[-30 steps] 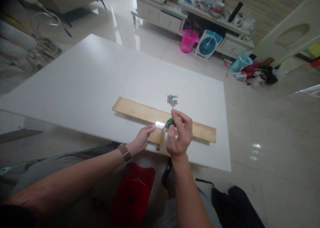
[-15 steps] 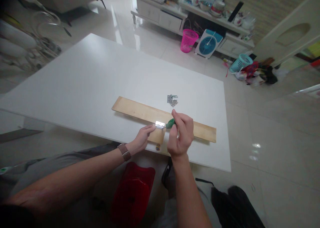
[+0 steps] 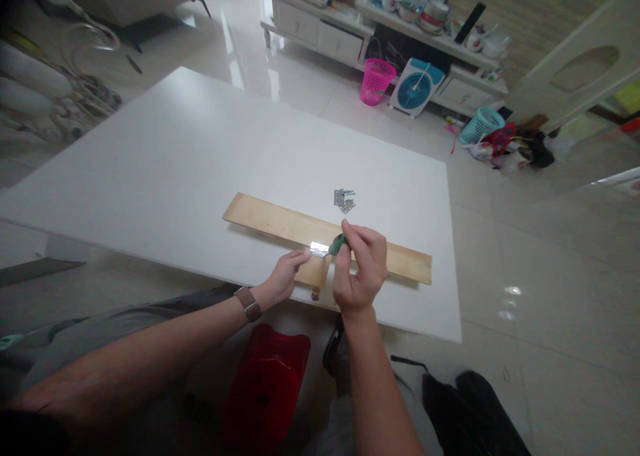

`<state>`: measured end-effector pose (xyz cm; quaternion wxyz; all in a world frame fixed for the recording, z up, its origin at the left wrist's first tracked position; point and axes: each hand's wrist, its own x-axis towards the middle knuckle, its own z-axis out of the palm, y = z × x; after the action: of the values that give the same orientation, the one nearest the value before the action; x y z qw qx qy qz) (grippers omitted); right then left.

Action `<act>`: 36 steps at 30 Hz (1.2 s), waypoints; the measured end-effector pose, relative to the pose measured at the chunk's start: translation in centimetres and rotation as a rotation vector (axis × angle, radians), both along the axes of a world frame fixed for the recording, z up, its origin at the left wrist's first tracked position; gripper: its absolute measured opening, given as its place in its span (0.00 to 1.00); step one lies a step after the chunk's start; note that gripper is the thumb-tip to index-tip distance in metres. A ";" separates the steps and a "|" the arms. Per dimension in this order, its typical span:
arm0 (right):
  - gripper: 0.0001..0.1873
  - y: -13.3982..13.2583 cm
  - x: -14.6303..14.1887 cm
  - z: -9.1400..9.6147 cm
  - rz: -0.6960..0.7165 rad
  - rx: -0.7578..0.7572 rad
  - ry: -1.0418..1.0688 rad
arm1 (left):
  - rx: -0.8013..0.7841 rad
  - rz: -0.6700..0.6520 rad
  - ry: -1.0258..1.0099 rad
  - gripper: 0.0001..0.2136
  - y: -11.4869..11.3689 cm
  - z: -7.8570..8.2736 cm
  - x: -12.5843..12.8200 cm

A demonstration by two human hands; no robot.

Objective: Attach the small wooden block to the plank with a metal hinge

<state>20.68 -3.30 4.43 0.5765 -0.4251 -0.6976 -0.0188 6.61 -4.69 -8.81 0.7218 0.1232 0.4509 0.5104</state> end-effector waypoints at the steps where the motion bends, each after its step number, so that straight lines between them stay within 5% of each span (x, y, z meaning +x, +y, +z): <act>1: 0.21 0.0 0.0 0.0 -0.015 0.014 0.008 | 0.003 0.000 0.002 0.17 0.0 0.0 0.0; 5: 0.13 0.0 0.0 0.0 -0.082 0.013 -0.001 | 0.008 -0.003 0.005 0.16 0.0 0.2 0.0; 11: 0.25 -0.1 0.1 0.0 0.018 -0.013 -0.006 | 0.000 -0.014 0.006 0.17 0.0 0.1 0.0; 19: 0.14 0.1 0.0 -0.1 -0.069 0.029 0.013 | 0.019 -0.006 0.001 0.16 0.0 0.3 0.1; 24: 0.23 0.0 0.0 -0.1 0.001 -0.001 -0.019 | -0.003 -0.012 -0.012 0.16 -0.1 0.2 0.0; 30: 0.15 0.1 -0.1 0.0 -0.057 0.045 0.001 | 0.012 0.007 0.001 0.15 0.0 0.3 0.1; 36: 0.18 0.1 0.0 -0.2 0.023 0.029 0.025 | 0.015 0.007 0.006 0.15 0.0 0.3 0.1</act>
<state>20.72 -3.17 4.20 0.5915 -0.4091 -0.6946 -0.0168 6.66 -4.68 -8.47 0.7179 0.1285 0.4494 0.5159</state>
